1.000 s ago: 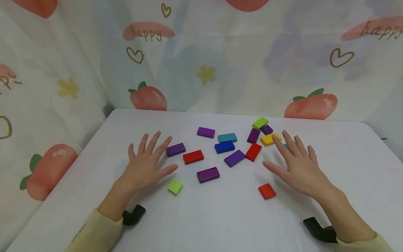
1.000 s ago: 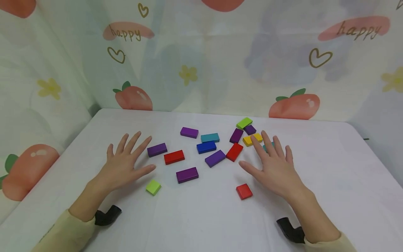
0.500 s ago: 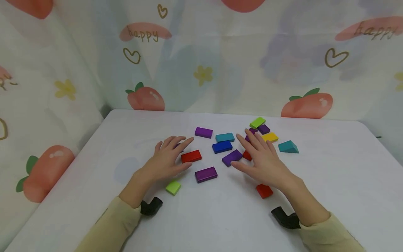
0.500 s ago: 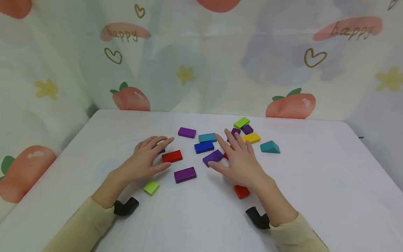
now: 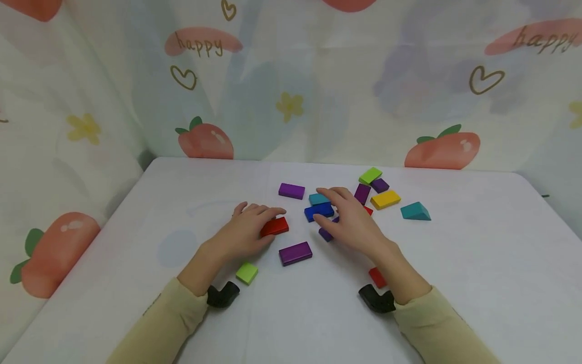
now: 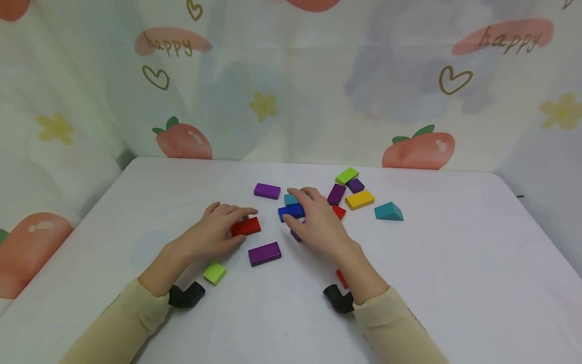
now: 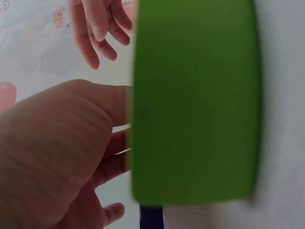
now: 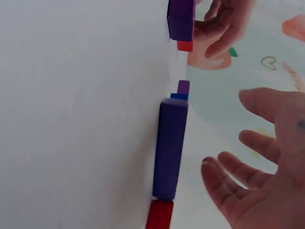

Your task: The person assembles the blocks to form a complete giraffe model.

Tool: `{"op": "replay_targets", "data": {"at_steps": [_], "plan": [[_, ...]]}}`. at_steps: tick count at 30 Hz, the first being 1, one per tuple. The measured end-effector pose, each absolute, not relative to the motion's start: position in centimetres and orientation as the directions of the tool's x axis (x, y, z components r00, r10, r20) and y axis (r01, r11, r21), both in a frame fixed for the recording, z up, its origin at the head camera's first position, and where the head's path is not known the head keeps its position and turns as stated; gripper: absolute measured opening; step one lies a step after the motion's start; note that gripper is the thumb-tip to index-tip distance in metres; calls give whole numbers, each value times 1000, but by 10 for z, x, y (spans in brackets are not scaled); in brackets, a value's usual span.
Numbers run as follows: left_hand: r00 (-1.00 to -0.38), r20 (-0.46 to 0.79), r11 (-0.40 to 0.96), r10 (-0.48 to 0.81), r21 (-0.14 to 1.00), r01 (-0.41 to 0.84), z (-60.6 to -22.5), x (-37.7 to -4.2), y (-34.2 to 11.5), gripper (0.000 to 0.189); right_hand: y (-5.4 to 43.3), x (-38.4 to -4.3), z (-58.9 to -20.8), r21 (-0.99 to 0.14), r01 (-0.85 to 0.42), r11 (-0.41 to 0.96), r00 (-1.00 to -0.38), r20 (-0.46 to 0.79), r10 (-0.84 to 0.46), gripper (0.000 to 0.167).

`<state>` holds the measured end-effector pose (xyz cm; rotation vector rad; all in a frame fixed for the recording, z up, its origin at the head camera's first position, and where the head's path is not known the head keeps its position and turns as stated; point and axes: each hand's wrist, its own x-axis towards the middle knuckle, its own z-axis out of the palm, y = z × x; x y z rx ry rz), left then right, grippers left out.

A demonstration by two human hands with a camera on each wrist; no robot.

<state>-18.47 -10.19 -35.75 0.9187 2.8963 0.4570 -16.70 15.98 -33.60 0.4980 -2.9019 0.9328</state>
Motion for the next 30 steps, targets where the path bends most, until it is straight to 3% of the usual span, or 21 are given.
{"op": "replay_targets", "data": {"at_steps": [7, 12, 16, 22, 30], "plan": [[-806, 28, 760, 591, 316, 568, -357, -186, -101, 52, 156, -173, -339, -585, -337, 738, -941, 195, -276, 35], [-806, 11, 759, 591, 330, 561, -357, -187, -101, 49, 167, -178, -341, -531, -348, 772, -933, 118, -340, 25], [-801, 6, 754, 599, 333, 566, -357, -187, -101, 46, 181, -182, -344, -501, -361, 787, -919, 47, -391, 25], [-799, -9, 756, 601, 331, 564, -357, -187, -101, 46, 199, -181, -344, -549, -348, 760, -908, -5, -419, 26], [-801, -11, 754, 599, 343, 560, -358, -187, -103, 46, 208, -181, -344, -552, -379, 743, -871, -59, -488, 38]]}}
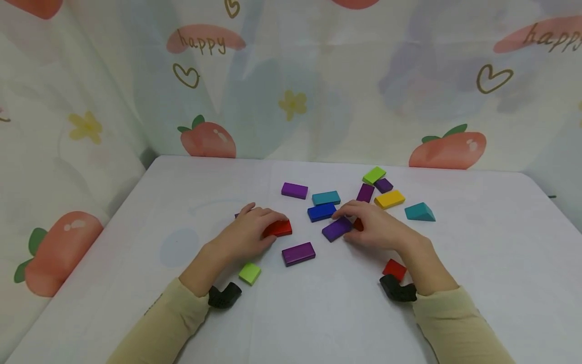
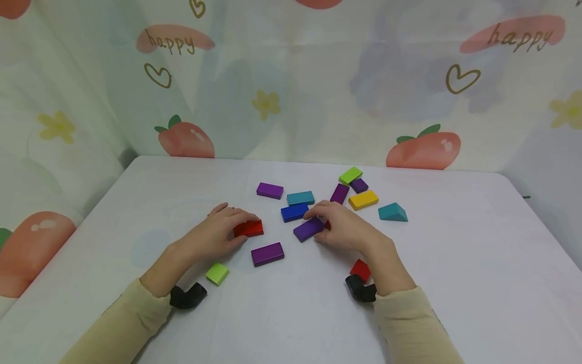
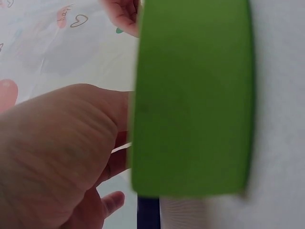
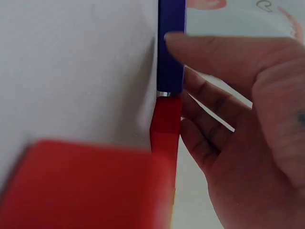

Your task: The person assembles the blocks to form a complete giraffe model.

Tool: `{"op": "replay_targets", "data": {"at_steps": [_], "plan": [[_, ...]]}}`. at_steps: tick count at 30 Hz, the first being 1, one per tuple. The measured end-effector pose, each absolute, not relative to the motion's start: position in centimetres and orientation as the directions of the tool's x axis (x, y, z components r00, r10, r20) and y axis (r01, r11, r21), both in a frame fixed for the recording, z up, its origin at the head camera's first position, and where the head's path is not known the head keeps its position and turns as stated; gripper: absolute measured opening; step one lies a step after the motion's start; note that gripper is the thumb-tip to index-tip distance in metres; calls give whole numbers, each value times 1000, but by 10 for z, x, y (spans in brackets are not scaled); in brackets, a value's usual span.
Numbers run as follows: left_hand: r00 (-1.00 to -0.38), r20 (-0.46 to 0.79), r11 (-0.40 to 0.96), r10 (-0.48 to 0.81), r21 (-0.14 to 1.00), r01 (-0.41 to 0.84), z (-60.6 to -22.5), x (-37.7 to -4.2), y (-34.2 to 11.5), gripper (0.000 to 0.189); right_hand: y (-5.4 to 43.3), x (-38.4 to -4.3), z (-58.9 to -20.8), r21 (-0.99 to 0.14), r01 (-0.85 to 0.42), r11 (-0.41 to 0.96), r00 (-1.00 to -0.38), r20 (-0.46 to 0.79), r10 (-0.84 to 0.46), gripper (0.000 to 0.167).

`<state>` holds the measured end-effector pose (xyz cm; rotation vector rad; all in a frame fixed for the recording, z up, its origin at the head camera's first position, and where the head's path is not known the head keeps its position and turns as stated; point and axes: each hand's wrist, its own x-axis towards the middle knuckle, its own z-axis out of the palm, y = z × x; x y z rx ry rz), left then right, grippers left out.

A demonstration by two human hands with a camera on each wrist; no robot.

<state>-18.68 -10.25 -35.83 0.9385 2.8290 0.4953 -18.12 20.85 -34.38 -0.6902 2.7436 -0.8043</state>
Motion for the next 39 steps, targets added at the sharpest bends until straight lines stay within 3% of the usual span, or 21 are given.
{"op": "replay_targets", "data": {"at_steps": [14, 29, 39], "plan": [[-775, 0, 727, 631, 346, 592, -356, -186, -104, 44, 201, -181, -340, -557, -399, 728, -864, -37, -501, 32], [-768, 31, 718, 640, 330, 612, -354, -174, -117, 41, 162, -182, -341, -582, -446, 680, -875, 125, -467, 39], [-686, 95, 599, 721, 411, 687, -359, -168, -117, 32, 135, -188, -346, -598, -468, 650, -872, 194, -449, 25]]}}
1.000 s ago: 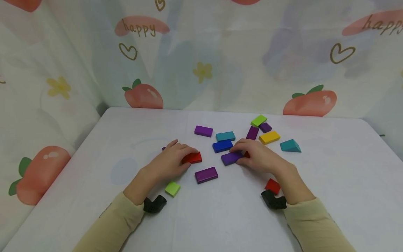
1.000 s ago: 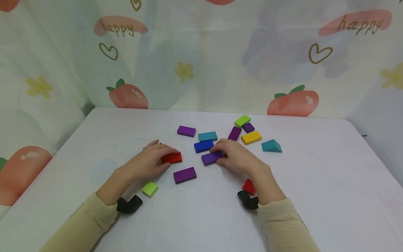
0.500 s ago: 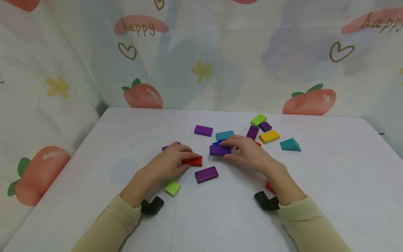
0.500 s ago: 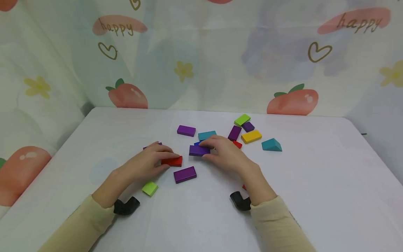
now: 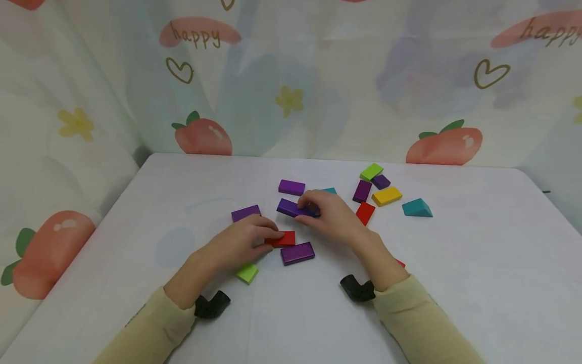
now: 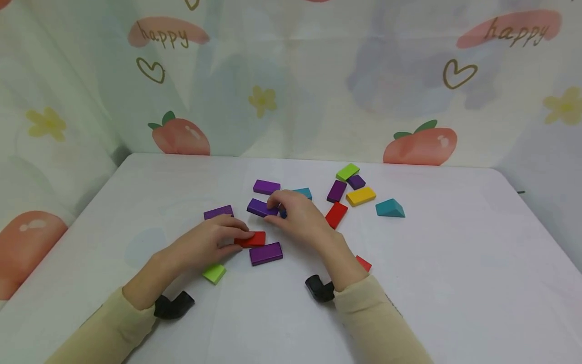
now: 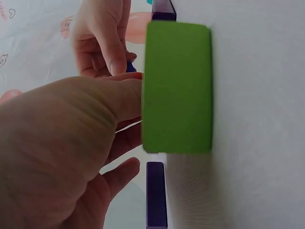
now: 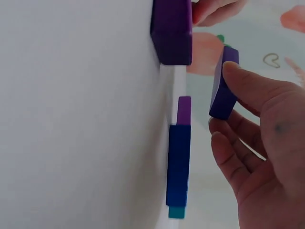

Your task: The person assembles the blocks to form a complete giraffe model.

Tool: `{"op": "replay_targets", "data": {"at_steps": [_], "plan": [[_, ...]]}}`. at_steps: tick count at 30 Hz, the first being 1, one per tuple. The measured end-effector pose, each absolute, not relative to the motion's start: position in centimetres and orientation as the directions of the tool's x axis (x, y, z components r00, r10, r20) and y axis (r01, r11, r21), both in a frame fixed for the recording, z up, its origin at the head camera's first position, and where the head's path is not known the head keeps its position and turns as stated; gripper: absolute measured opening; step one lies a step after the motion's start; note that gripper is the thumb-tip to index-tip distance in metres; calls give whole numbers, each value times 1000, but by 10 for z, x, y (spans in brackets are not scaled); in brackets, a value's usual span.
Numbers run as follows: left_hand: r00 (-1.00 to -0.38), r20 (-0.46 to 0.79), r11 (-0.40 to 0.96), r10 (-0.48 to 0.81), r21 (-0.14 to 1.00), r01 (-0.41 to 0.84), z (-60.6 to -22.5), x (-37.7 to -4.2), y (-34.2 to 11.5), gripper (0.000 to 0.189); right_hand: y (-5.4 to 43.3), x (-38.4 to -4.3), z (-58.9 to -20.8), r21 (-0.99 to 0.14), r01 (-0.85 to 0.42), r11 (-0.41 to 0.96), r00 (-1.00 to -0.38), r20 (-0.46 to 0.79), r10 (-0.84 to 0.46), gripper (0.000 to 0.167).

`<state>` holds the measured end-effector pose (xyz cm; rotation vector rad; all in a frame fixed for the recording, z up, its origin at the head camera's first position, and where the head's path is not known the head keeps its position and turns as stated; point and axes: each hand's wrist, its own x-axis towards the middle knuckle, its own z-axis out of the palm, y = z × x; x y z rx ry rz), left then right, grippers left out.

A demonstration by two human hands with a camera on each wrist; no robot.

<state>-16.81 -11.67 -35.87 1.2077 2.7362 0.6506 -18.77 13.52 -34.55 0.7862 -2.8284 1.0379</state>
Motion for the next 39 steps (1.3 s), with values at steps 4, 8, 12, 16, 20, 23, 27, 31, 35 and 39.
{"op": "replay_targets", "data": {"at_steps": [4, 8, 12, 16, 20, 23, 27, 31, 35, 39], "plan": [[-646, 140, 554, 750, 400, 730, -361, -166, -115, 29, 131, -189, -350, -620, -466, 632, -871, 192, -453, 22], [-594, 194, 513, 781, 344, 787, -364, -165, -113, 28, 128, -189, -355, -638, -443, 631, -871, 138, -472, 22], [-579, 235, 514, 781, 286, 809, -366, -165, -114, 31, 126, -187, -359, -652, -434, 623, -860, 92, -503, 23], [-603, 236, 543, 762, 274, 793, -367, -164, -115, 35, 127, -187, -364, -657, -448, 606, -843, 86, -531, 23], [-643, 189, 576, 742, 309, 756, -368, -165, -118, 39, 130, -189, -370, -652, -495, 574, -818, 128, -561, 23], [-668, 152, 592, 729, 350, 726, -368, -165, -119, 40, 132, -191, -374, -639, -541, 546, -792, 169, -587, 23], [-672, 145, 588, 727, 375, 717, -368, -166, -121, 40, 136, -192, -378, -624, -588, 514, -762, 214, -612, 21], [-646, 164, 557, 746, 379, 739, -368, -168, -122, 38, 139, -193, -381, -628, -617, 474, -740, 259, -621, 21], [-628, 174, 535, 759, 382, 753, -368, -169, -124, 37, 139, -194, -385, -633, -630, 451, -732, 290, -616, 21], [-620, 183, 525, 763, 384, 759, -370, -169, -124, 37, 139, -192, -387, -633, -626, 456, -740, 297, -603, 22]]}}
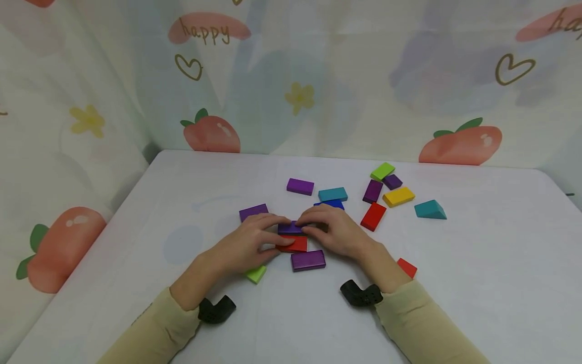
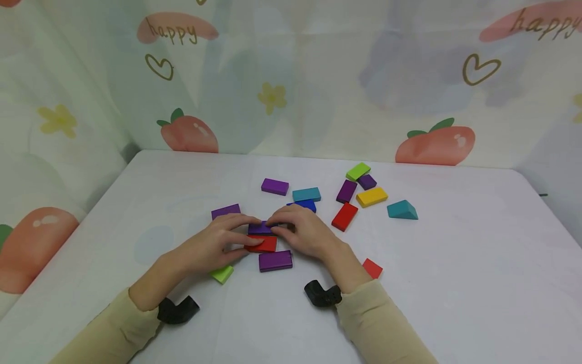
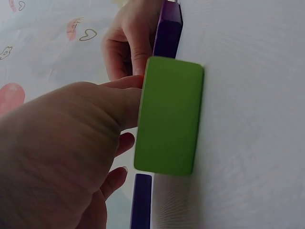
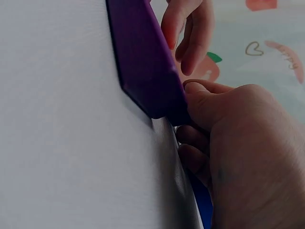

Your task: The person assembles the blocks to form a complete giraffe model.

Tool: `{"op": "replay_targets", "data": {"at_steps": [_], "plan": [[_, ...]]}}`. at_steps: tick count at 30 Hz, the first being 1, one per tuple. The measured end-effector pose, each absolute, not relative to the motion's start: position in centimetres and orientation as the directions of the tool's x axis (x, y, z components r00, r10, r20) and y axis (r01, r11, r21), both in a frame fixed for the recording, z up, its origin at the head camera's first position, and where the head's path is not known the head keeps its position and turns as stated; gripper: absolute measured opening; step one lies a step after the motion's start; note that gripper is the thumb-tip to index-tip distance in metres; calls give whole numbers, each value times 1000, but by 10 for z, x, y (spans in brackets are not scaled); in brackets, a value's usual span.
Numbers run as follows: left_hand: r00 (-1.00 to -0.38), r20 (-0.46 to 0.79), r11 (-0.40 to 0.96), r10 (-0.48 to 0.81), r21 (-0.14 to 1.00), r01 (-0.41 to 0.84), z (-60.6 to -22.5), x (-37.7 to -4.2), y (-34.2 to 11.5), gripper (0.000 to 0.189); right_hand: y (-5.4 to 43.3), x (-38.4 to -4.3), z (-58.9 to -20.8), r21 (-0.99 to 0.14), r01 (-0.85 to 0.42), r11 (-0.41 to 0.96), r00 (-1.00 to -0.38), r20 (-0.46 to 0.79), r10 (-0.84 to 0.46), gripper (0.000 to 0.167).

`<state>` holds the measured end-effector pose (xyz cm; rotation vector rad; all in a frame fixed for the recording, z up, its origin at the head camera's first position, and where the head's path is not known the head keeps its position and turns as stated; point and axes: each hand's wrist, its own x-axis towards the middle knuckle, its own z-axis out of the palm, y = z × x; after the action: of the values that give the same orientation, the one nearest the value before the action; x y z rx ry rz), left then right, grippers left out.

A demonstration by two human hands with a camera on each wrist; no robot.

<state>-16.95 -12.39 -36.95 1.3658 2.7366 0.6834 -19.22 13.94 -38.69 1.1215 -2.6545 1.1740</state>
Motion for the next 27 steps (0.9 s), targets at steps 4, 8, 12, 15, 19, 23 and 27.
{"op": "replay_targets", "data": {"at_steps": [4, 8, 12, 15, 19, 23, 27], "plan": [[-603, 199, 505, 773, 382, 774, -371, -170, -123, 37, 140, -189, -385, -631, -620, 466, -747, 293, -596, 21], [-597, 194, 500, 778, 382, 777, -371, -170, -124, 36, 140, -189, -385, -633, -624, 458, -742, 295, -602, 21], [-600, 172, 506, 781, 388, 770, -371, -171, -125, 37, 140, -189, -384, -639, -620, 455, -743, 290, -604, 20], [-599, 166, 504, 784, 394, 769, -370, -171, -125, 37, 140, -188, -383, -641, -617, 457, -746, 289, -600, 20], [-591, 176, 492, 787, 399, 774, -371, -170, -126, 37, 140, -188, -382, -658, -609, 442, -759, 322, -567, 20], [-595, 168, 492, 786, 412, 767, -370, -169, -126, 36, 145, -190, -377, -653, -570, 500, -817, 381, -434, 20], [-618, 131, 518, 775, 427, 741, -368, -168, -125, 36, 155, -191, -372, -624, -473, 622, -881, 358, -310, 21]]}}
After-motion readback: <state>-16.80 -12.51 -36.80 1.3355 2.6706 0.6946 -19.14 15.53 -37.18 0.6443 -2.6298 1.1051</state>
